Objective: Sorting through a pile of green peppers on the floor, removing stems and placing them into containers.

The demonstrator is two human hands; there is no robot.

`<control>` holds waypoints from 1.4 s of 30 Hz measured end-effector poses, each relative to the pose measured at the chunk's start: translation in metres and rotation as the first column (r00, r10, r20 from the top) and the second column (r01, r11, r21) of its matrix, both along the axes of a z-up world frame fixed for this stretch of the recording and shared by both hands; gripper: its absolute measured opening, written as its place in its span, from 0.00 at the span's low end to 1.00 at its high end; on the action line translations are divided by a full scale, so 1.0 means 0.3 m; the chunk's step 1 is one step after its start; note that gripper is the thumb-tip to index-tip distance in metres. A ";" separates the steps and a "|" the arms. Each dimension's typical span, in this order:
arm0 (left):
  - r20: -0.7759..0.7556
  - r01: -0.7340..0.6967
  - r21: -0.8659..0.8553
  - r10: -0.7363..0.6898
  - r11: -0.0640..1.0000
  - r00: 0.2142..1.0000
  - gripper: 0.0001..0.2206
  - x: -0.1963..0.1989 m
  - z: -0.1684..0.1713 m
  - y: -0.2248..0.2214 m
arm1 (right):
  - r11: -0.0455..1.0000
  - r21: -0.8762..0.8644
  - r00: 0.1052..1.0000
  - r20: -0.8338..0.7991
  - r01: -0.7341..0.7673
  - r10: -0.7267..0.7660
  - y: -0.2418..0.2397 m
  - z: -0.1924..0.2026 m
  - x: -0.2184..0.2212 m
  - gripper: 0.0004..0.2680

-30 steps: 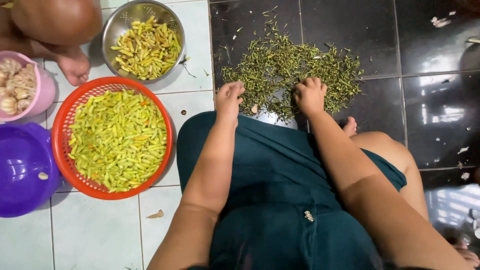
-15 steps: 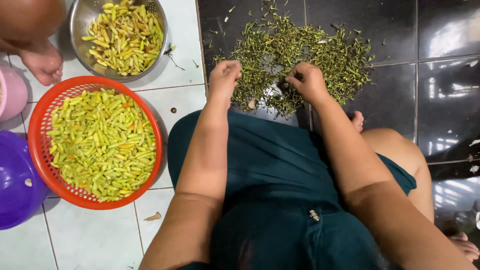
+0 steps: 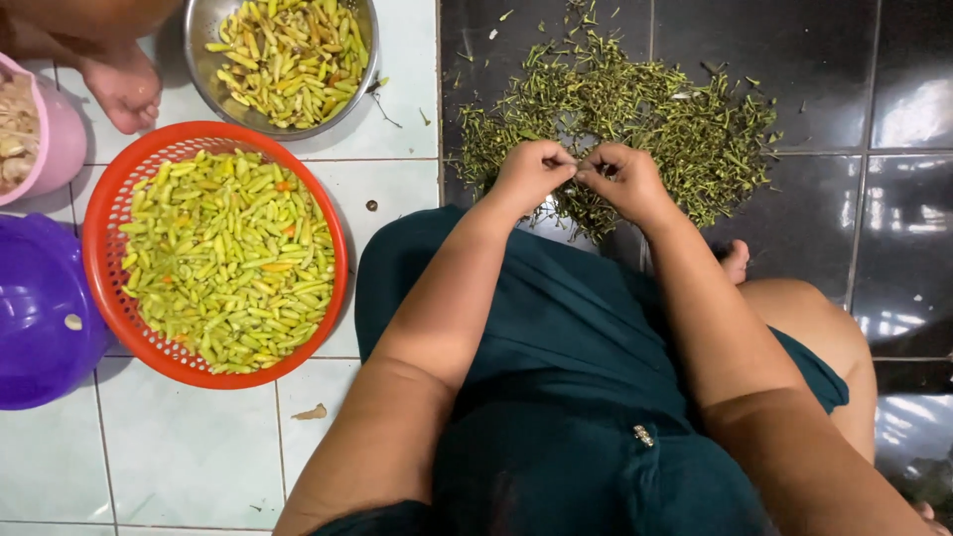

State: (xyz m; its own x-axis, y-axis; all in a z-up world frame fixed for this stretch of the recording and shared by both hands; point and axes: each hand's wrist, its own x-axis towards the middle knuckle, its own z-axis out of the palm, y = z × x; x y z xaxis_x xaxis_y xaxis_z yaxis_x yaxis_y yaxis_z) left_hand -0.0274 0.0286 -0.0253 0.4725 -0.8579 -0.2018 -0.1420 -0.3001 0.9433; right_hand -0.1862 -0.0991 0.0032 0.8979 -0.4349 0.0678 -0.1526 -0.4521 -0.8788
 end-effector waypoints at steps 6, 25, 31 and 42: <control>0.116 -0.085 0.038 0.080 0.996 0.990 0.04 -0.022 -0.027 -0.006 | 0.995 -0.073 0.997 0.016 0.071 -0.070 0.012 -0.075 0.011 0.03; -0.548 -0.645 -0.283 0.432 0.709 0.716 0.05 0.106 0.263 0.050 | 0.630 -0.738 0.900 -0.074 0.240 -0.430 -0.004 -0.250 0.294 0.15; -0.857 -0.974 -0.150 0.468 0.170 0.214 0.07 0.447 0.384 0.214 | 0.660 -0.747 0.996 -0.090 -0.082 0.023 0.165 -0.266 0.738 0.08; -0.924 -0.995 0.006 0.380 -0.104 -0.045 0.16 0.607 0.233 0.297 | 0.615 -0.785 0.997 -0.036 -0.074 0.073 0.287 -0.323 1.107 0.03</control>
State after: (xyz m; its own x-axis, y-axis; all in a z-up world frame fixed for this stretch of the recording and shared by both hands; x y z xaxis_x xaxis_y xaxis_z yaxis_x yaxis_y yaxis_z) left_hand 0.1547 0.1176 0.0447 0.8507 0.0830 -0.5191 0.2168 0.8441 0.4903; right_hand 0.1458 -0.0129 -0.0938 0.9246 -0.1489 0.3507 -0.0883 -0.9792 -0.1828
